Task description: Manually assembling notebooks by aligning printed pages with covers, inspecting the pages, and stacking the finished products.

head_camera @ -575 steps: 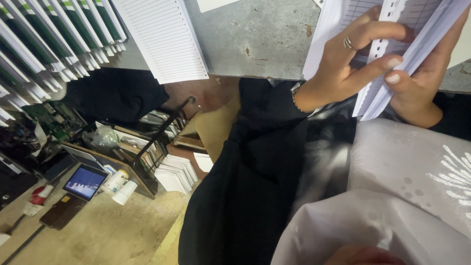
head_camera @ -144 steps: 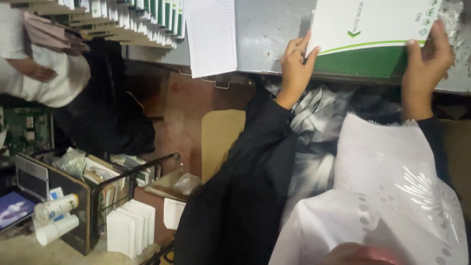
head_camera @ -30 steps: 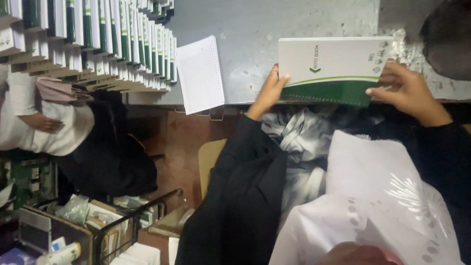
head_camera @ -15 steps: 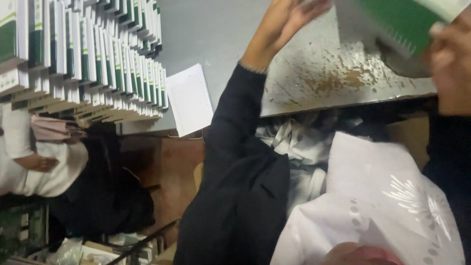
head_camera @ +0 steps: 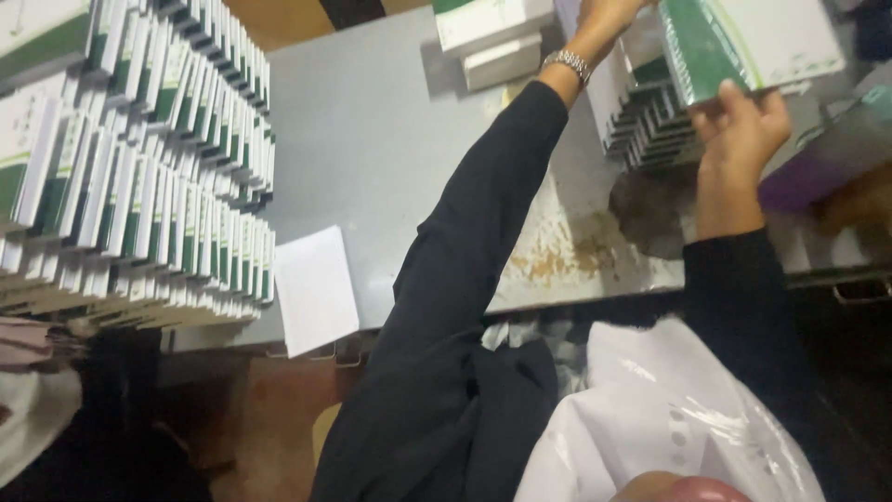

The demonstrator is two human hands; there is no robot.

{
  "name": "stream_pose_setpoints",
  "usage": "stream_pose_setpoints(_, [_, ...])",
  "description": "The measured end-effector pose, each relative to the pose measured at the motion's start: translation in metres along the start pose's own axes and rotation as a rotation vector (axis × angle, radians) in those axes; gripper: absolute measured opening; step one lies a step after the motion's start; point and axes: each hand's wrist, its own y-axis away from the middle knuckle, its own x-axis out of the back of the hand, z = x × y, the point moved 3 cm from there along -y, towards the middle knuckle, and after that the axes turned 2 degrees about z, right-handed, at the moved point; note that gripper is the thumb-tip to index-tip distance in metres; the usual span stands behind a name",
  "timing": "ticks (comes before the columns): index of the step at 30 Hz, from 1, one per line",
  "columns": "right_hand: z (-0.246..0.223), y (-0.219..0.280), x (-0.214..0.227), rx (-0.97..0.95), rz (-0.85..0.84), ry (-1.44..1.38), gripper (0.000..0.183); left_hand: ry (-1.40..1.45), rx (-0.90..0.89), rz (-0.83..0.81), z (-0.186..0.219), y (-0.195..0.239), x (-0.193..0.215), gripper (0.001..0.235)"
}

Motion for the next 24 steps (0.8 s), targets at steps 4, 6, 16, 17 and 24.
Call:
stream_pose_setpoints(4, [-0.003,0.001,-0.006,-0.036,-0.024,-0.011,0.025,-0.139,-0.003,0.094,-0.039,-0.06,-0.044,0.039])
stream_pose_setpoints(6, [-0.006,0.005,-0.006,-0.049,0.005,0.053,0.027,-0.137,-0.029,0.041,-0.052,-0.068,-0.052,0.046])
stream_pose_setpoints(16, [0.003,-0.002,-0.007,-0.064,-0.017,0.083,0.02,-0.284,-0.191,0.187,-0.101,-0.079,-0.043,0.044])
stream_pose_setpoints(17, [0.006,-0.004,-0.006,-0.055,-0.027,0.082,0.023,-0.302,-0.256,0.218,-0.102,-0.08,-0.041,0.047])
stream_pose_setpoints(24, [0.012,-0.008,-0.007,-0.076,-0.002,0.058,0.022,-0.578,-0.493,0.19,-0.104,-0.047,-0.051,0.051])
